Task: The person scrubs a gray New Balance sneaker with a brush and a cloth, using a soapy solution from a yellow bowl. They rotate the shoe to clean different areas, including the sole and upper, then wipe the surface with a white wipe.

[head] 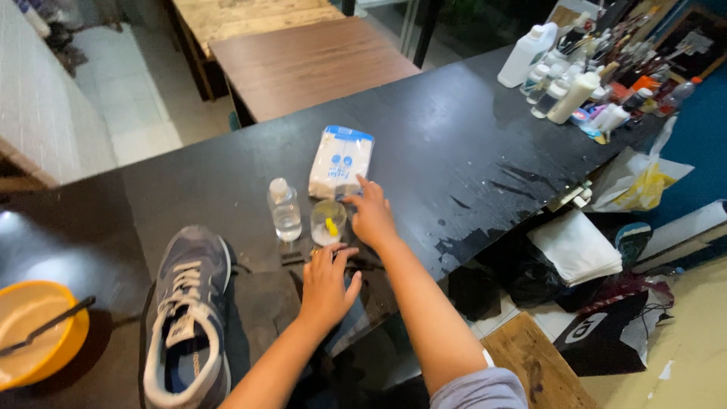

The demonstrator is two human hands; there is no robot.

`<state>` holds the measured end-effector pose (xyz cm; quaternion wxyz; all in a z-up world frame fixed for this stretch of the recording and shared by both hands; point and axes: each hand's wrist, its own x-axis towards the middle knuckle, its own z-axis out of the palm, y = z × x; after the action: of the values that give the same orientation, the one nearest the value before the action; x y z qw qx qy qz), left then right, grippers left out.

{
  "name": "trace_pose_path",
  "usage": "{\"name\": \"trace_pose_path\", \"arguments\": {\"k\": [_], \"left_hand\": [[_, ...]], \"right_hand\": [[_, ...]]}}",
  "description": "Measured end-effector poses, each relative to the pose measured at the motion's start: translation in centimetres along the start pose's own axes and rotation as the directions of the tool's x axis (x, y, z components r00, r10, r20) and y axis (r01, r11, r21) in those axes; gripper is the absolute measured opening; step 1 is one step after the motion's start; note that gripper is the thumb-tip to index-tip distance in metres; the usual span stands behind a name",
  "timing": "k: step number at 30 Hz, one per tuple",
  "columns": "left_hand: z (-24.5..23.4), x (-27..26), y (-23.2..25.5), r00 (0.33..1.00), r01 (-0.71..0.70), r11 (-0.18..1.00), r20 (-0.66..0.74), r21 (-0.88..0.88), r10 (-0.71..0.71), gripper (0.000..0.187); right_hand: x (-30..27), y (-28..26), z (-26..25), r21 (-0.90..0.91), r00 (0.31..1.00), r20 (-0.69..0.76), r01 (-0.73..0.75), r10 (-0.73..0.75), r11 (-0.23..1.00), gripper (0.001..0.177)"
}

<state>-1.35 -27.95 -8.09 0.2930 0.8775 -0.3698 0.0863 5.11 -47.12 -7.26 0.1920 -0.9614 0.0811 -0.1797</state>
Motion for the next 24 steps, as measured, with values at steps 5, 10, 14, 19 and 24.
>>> {"name": "trace_pose_path", "arguments": {"k": [5,10,14,19,24], "left_hand": [[0.4,-0.1,-0.2,1.0,-0.019,0.998,0.005,-0.063,0.019,0.037],[0.3,-0.1,-0.3,0.999,-0.042,0.996,-0.013,-0.08,0.041,0.04],[0.6,-0.2,-0.4,0.995,-0.087,0.993,-0.059,-0.077,0.082,0.045],[0.8,-0.3,-0.4,0.981,-0.153,0.981,-0.14,-0.115,0.137,0.052],[0.7,-0.6,-0.5,0.933,-0.276,0.953,-0.272,-0.122,0.235,0.043]], "right_hand": [[2.0,0.9,2.0,-0.187,0.959,0.277,-0.007,0.059,0.982,0.059],[1.3,0.7,0.0,0.006,0.99,0.112,-0.088,0.087,0.996,0.053],[-1.4,-0.3,-4.2,0.21,0.979,-0.203,0.023,0.021,0.977,0.046],[-6.8,-1.0,-7.5,0.13,0.877,-0.479,0.113,-0.037,0.985,0.031],[-10.5,0.5,-5.7,0.085,0.827,-0.555,0.166,-0.092,0.982,0.032]]}}
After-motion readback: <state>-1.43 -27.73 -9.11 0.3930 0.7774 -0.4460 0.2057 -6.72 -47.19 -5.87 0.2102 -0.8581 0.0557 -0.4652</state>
